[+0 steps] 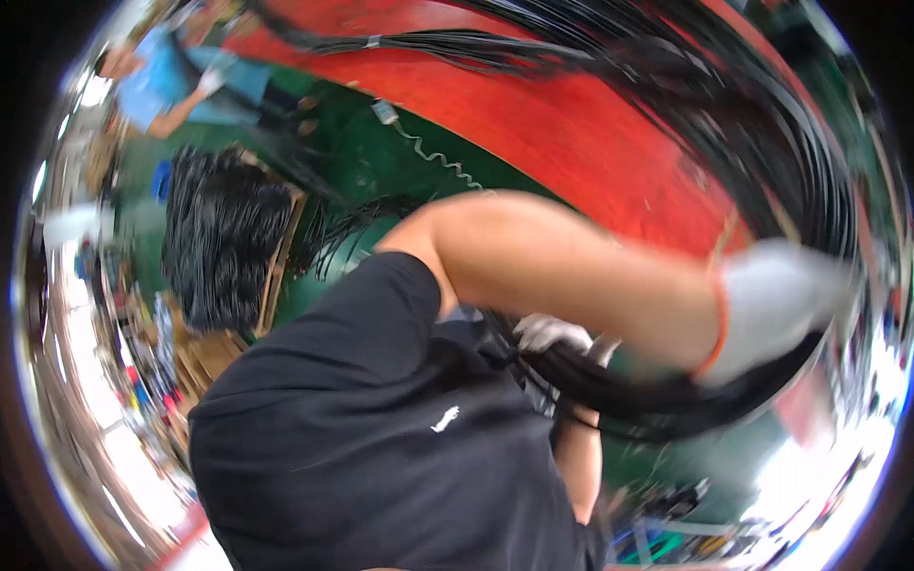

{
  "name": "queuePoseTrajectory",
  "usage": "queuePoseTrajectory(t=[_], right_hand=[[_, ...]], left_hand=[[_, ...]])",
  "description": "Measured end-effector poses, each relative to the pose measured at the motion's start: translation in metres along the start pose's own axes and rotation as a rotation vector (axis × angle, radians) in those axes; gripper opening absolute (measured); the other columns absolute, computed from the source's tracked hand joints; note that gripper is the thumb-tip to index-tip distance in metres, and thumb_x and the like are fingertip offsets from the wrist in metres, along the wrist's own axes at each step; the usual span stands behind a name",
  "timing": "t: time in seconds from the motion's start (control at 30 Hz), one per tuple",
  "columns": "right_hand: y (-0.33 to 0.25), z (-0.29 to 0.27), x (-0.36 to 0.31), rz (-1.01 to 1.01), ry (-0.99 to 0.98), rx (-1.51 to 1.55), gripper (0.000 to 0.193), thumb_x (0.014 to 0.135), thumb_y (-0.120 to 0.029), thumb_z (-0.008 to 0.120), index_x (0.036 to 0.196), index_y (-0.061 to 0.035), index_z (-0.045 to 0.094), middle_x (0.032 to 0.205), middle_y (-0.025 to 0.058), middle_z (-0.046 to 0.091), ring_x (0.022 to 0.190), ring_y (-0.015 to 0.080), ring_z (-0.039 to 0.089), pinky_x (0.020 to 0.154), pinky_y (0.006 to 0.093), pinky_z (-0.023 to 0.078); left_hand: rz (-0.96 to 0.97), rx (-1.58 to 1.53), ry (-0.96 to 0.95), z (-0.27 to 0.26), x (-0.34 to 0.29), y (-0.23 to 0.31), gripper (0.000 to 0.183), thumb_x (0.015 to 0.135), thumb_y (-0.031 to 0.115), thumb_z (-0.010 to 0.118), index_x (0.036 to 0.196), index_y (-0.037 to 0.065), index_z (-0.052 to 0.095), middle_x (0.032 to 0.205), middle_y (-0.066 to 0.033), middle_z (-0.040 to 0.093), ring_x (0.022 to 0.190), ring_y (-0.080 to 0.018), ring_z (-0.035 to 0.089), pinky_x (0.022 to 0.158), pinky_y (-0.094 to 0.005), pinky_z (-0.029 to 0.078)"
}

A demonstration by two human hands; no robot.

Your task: The person sorts and arranges bundles of black cables on a workbench by hand.

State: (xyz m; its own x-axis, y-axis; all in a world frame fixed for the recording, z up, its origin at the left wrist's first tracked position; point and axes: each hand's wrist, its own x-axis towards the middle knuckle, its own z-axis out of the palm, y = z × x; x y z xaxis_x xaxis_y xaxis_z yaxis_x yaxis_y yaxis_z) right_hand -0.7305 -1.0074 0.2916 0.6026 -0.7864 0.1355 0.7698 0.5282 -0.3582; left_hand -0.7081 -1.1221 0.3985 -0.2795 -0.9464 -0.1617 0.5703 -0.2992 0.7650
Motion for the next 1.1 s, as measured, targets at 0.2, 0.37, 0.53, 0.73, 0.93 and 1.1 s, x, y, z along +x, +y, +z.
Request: queuePoseTrajectory(t=[0.2,0.37,0.53,0.73,0.93,1.1], right_hand=[[-0.084,-0.031,-0.092,-0.106,-0.194,-0.049,0.061,0.094,-0.057,0.071,0.124,-0.0065,0.053,0.080,0.0061,0.066,0.072,0.0240,0.065,0.077,0.0431,0.054],[-0.142,-0.053,-0.167,-0.170,-0.092,-0.039,0.053,0.088,-0.046,0.076,0.119,-0.0098,0.054,0.076,0.0097,0.063,0.068,0.0284,0.062,0.074,0.0452,0.049],[-0.186,-0.136,-0.198,-0.235,0.213,0.193,0.034,0.092,-0.036,0.072,0.112,-0.0104,0.061,0.083,0.0121,0.065,0.075,0.0305,0.063,0.078,0.0479,0.054],[-0.217,-0.276,-0.301,-0.208,0.557,0.246,0.017,0.092,-0.028,0.071,0.094,-0.0109,0.070,0.082,0.0103,0.070,0.079,0.0293,0.068,0.077,0.0428,0.056],[-0.289,-0.324,-0.340,-0.070,0.631,-0.013,0.017,0.091,-0.025,0.067,0.086,-0.0101,0.072,0.076,0.0065,0.070,0.067,0.0221,0.068,0.067,0.0371,0.056],[-0.362,-0.355,-0.344,0.012,0.666,0.102,0.018,0.090,-0.026,0.070,0.089,-0.0083,0.070,0.080,0.0081,0.071,0.072,0.0248,0.070,0.071,0.0416,0.058]], left_hand=[[-0.323,-0.389,-0.048,0.040,0.091,0.000,0.019,0.096,0.027,0.062,0.092,0.011,0.070,0.085,-0.0057,0.067,0.082,-0.0212,0.064,0.076,-0.0367,0.048],[0.050,0.404,-0.564,0.068,0.106,-0.105,0.085,0.106,0.071,0.031,0.135,-0.005,0.056,0.124,-0.0262,0.071,0.107,-0.0321,0.072,0.099,-0.0554,0.059],[-0.585,0.594,-0.516,-0.084,0.015,-0.282,0.117,0.083,0.097,0.034,0.165,0.013,0.034,0.143,-0.0108,0.064,0.129,-0.0157,0.059,0.113,-0.0355,0.044],[-0.679,1.190,-0.529,0.050,0.015,-0.389,0.056,0.077,0.024,0.085,0.128,0.006,0.070,0.118,-0.0056,0.074,0.109,-0.0161,0.066,0.099,-0.0339,0.052],[-0.182,1.280,-0.552,0.069,0.049,-0.511,0.040,0.077,0.029,0.081,0.112,0.013,0.073,0.109,-0.0083,0.076,0.103,-0.0210,0.070,0.097,-0.0387,0.055],[-0.553,1.129,-0.421,0.114,0.096,-0.513,0.037,0.078,0.027,0.084,0.106,0.005,0.075,0.099,-0.0033,0.074,0.095,-0.0127,0.065,0.088,-0.0327,0.054]])
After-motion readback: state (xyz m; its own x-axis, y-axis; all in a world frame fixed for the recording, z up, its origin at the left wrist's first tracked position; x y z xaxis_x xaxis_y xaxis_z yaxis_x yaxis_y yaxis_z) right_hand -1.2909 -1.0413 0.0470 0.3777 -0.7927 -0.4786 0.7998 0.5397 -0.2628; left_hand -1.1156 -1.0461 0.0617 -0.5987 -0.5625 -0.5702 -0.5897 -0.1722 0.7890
